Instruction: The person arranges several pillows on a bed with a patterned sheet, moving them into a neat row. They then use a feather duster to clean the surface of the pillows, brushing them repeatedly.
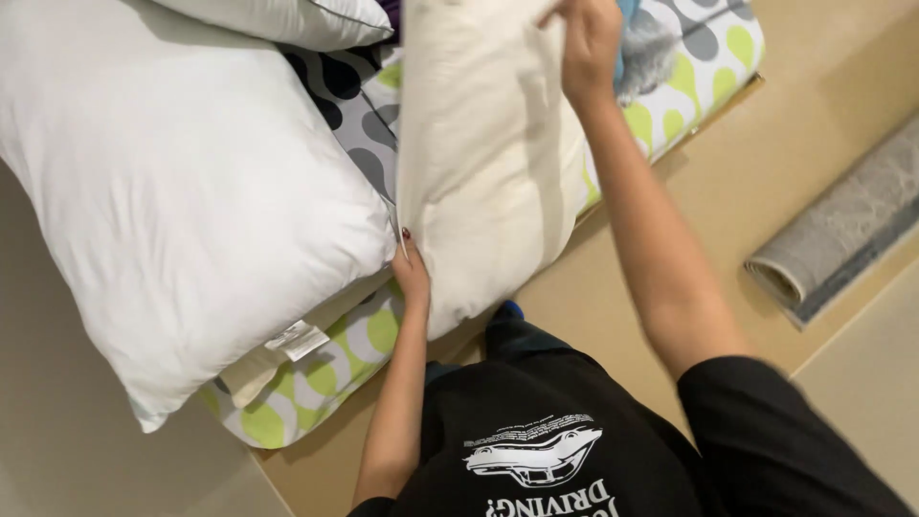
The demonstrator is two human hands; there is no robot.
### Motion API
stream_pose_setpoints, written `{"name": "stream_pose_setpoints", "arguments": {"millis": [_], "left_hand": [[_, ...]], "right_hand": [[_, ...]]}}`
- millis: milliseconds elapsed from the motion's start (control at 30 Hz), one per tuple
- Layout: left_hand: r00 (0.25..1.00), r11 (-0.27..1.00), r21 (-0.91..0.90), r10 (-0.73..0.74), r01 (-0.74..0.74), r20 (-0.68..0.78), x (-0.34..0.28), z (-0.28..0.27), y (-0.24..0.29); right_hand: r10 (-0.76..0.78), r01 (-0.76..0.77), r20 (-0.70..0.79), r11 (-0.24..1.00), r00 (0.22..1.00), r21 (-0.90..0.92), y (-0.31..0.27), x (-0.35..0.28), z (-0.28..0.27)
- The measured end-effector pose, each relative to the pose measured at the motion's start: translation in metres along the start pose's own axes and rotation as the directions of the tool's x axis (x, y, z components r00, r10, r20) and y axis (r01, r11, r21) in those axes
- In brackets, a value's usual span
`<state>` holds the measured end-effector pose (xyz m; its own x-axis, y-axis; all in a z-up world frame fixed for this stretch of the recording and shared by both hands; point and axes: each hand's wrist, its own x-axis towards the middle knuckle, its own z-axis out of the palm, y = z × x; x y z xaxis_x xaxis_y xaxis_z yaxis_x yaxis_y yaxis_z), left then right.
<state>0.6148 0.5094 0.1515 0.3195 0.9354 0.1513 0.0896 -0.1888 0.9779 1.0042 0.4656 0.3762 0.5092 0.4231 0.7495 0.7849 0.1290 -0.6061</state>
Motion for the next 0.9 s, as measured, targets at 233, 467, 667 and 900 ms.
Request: {"name": "stream_pose_setpoints", "arguments": {"millis": [233, 467, 667, 900], "left_hand": [[0.897, 0.89, -0.11, -0.442, 0.442, 0.029, 0.015, -0.02, 0.015], [0.866, 0.844, -0.21, -0.454, 0.493, 0.21, -0.039, -0.02, 0.015], [0.894, 0.949, -0.041, -0.278, 0.312, 0.351, -0.029, 0.029, 0.133], [0.889, 0.992, 0.115, -0.099, 0.052, 0.446, -0.015, 0.018, 0.176]], "right_hand": [[0.511, -0.512, -0.046, 0.849, 0.858, -0.129, 0.168, -0.26, -0.053], [0.896, -0.935, 0.278, 0.307, 0.346, 0.177, 0.128, -0.307, -0.059], [0.945, -0.981, 0.327, -0.07, -0.007, 0.181, 0.122, -0.26, -0.05], [0.923, -0.945, 0.204, 0.31, 0.326, 0.109, 0.148, -0.305, -0.035]]}}
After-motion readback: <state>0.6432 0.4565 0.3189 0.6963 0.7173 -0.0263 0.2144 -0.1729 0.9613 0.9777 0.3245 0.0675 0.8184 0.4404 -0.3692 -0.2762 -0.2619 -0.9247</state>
